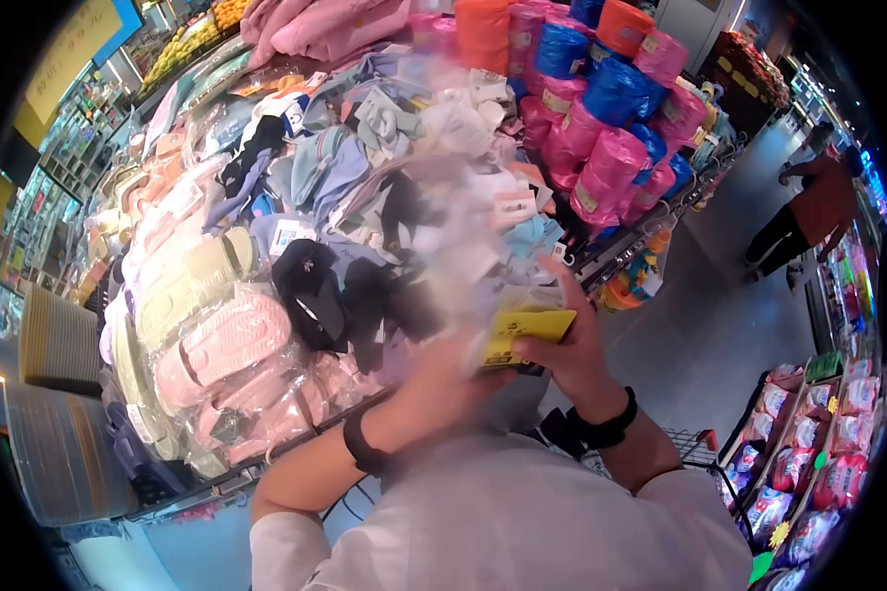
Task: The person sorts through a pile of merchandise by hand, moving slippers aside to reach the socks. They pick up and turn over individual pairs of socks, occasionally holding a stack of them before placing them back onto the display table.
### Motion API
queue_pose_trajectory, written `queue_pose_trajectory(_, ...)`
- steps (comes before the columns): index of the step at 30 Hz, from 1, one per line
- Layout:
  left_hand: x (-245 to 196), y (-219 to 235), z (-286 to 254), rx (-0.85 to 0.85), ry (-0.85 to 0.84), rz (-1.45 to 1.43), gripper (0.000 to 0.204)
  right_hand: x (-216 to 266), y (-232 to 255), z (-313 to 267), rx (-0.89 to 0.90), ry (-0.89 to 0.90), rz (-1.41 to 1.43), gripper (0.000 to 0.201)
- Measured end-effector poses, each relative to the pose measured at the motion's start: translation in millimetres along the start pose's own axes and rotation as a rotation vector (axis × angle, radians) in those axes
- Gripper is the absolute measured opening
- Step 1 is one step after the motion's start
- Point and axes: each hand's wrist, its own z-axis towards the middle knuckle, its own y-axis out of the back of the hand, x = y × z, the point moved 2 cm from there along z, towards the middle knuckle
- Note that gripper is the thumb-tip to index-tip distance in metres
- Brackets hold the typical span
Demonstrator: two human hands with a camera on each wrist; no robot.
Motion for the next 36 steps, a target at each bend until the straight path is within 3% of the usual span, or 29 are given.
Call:
queue_pose_trajectory(2, 5.9, -2.1, -1.7, 0.001, -0.033, -0.048, 0.047, -9.1, 18.9, -3.8, 0.081, -0.096, -0.195, 0.047)
queue_pose_trajectory(4, 14.0, -0.8, -5.4, 0.036, 0.12, -0.047, 0.04, -6.6, 37.6, -2.9, -0.178, 0.015, -0.169, 0.045)
queue_pose_trajectory(5, 18.1, 0.7, -8.0, 0.053, 0.197, -0.047, 0.036, 5.2, 53.5, 2.7, -0.27, 0.056, -0.268, 0.032)
queue_pose_trajectory(8, 26.3, 17.9, -15.7, -0.016, 0.212, 0.03, 0.024, 33.3, 102.8, 5.9, -0.693, 0.468, -0.265, 0.025)
queue_pose_trajectory(11, 17.9, 41.4, -20.6, -0.124, 0.236, 0.178, 0.017, 52.0, 128.2, -4.7, -0.962, 0.657, -0.46, 0.026)
queue_pose_trajectory(14, 19.8, 72.0, -21.8, -0.157, 0.246, 0.128, 0.012, 25.2, 116.6, -18.4, -0.56, 0.286, -0.688, 0.031)
queue_pose_trajectory(15, 18.3, 83.0, -20.8, -0.173, 0.257, 0.113, 0.011, 13.4, 105.1, -24.8, -0.335, 0.104, -0.758, 0.034)
queue_pose_trajectory(16, 23.6, 94.3, -20.4, -0.204, 0.261, 0.079, 0.011, -9.1, 90.4, -36.4, -0.322, -0.264, -0.39, 0.035)
queue_pose_trajectory(18, 27.2, 110.9, -14.7, -0.249, 0.291, 0.049, 0.01, -24.7, 74.1, -54.6, 0.067, -0.271, -0.533, 0.036)
queue_pose_trajectory(21, 23.8, 115.9, 1.5, -0.245, 0.249, 0.082, 0.011, -14.5, 75.5, -55.1, -0.011, -0.235, -0.372, 0.038)
queue_pose_trajectory(22, 21.6, 113.4, 7.6, -0.23, 0.246, 0.074, 0.011, -10.5, 87.2, -52.3, -0.113, -0.075, -0.481, 0.036)
queue_pose_trajectory(24, 15.5, 103.8, 21.4, -0.2, 0.238, 0.055, 0.011, -2.1, 108.5, -42.7, -0.513, 0.053, -0.193, 0.035)
queue_pose_trajectory(27, 11.3, 82.0, 36.0, -0.112, 0.232, 0.13, 0.012, 16.0, 125.4, -38.6, -0.827, 0.278, -0.441, 0.036)
queue_pose_trajectory(29, 3.3, 55.7, 43.6, -0.012, 0.096, 0.153, 0.033, 1.5, 118.7, -43.6, -0.696, 0.238, -0.411, 0.036)
queue_pose_trajectory(30, -12.7, 39.9, 53.2, 0.005, -0.145, 0.219, 0.043, -6.6, 108.4, -45.0, -0.513, 0.223, -0.596, 0.039)
queue_pose_trajectory(31, -20.1, 26.4, 57.7, 0.042, -0.222, 0.255, 0.049, -14.1, 96.5, -45.7, -0.32, 0.206, -0.772, 0.042)
queue_pose_trajectory(32, -27.5, 13.0, 61.8, 0.076, -0.299, 0.288, 0.056, -18.7, 84.3, -44.0, -0.114, 0.157, -0.748, 0.042)
queue_pose_trajectory(33, -27.8, 1.4, 57.0, 0.132, -0.208, 0.291, 0.06, -20.9, 75.2, -42.8, 0.096, 0.106, -0.714, 0.043)
queue_pose_trajectory(36, -15.5, -17.7, 47.4, 0.252, 0.036, 0.171, 0.061, -18.3, 71.6, -38.7, 0.284, -0.126, -0.479, 0.046)
